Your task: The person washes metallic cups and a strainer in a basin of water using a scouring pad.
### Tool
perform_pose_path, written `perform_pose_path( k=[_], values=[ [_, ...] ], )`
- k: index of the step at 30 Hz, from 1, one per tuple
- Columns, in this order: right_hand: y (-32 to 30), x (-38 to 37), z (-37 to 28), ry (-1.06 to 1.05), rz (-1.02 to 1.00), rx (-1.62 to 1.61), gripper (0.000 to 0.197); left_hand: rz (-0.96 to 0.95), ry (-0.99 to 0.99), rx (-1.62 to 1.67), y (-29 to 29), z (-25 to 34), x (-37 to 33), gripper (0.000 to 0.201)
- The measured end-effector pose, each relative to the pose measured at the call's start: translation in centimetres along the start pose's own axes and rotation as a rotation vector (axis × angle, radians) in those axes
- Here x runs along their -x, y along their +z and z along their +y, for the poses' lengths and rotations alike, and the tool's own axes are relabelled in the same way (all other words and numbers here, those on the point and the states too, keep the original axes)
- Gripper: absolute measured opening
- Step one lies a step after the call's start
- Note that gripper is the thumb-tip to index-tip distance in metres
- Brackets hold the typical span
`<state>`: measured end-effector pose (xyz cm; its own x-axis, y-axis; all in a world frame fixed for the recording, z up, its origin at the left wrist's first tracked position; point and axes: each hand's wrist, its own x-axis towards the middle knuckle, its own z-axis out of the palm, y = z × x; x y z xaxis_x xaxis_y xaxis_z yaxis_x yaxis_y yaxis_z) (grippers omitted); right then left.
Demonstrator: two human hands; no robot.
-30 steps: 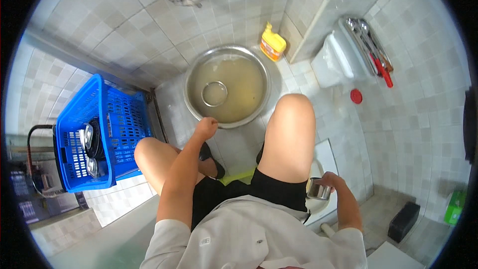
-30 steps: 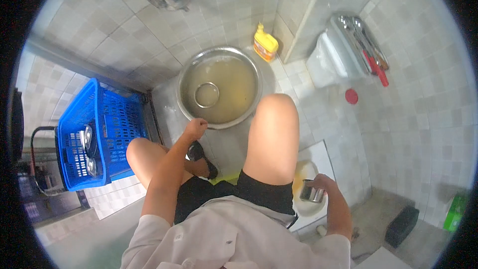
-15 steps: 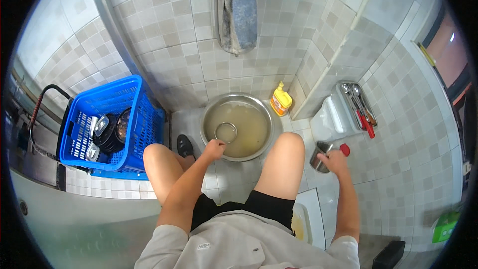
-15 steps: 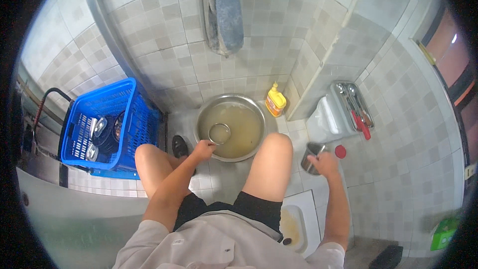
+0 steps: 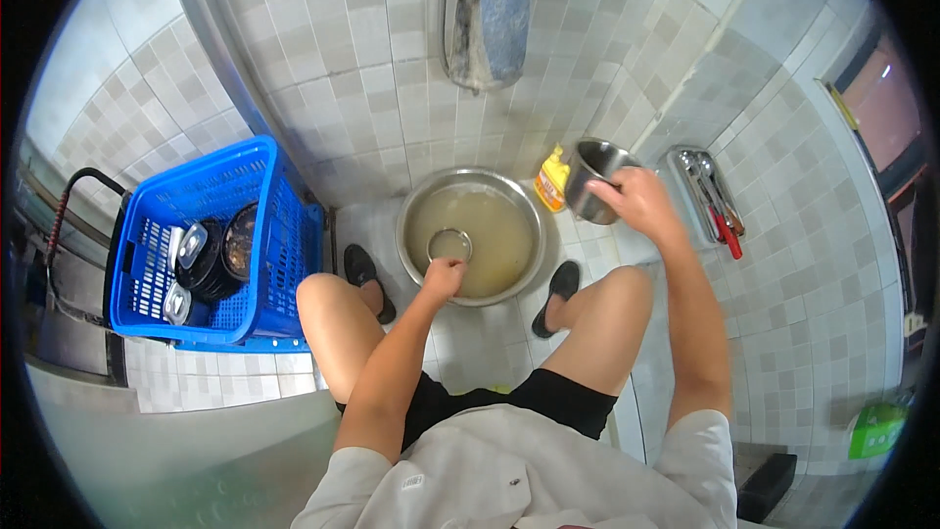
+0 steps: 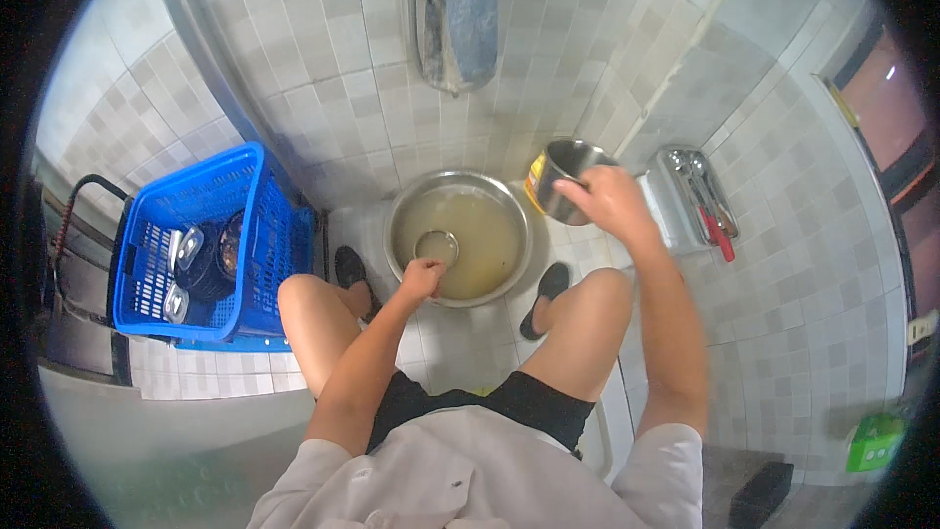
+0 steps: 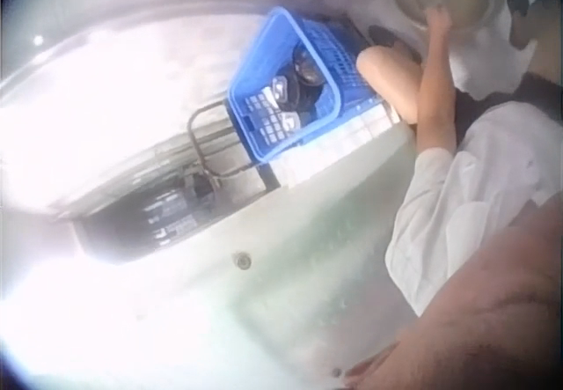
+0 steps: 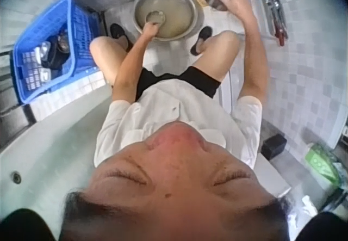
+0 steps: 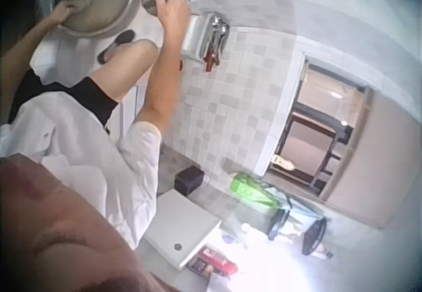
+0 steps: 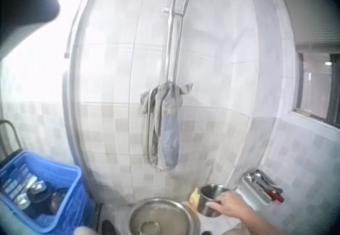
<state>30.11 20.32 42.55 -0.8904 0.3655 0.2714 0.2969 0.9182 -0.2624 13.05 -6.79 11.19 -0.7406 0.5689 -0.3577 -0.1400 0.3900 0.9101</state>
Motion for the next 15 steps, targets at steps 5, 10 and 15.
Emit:
perform_pose_path(
  k=[5, 10, 15],
  values=[
    [13.9, -1.9, -0.6, 0.034, -0.307, -0.291, 0.062, -0.146, -0.229, 0.429, -0.1, -1.9, -1.9, 0.025],
    [27.2, 1.5, 0.1, 0.109, -0.433, -0.345, 0.058, -0.119, -0.466, 0.451, 2.2, -1.1, -3.2, 0.039],
    [34.7, 2.8, -1.7, 0.176, -0.434, -0.271, 0.052, -0.162, -0.553, 0.499, 3.1, -6.7, -7.3, 0.053]
  ],
)
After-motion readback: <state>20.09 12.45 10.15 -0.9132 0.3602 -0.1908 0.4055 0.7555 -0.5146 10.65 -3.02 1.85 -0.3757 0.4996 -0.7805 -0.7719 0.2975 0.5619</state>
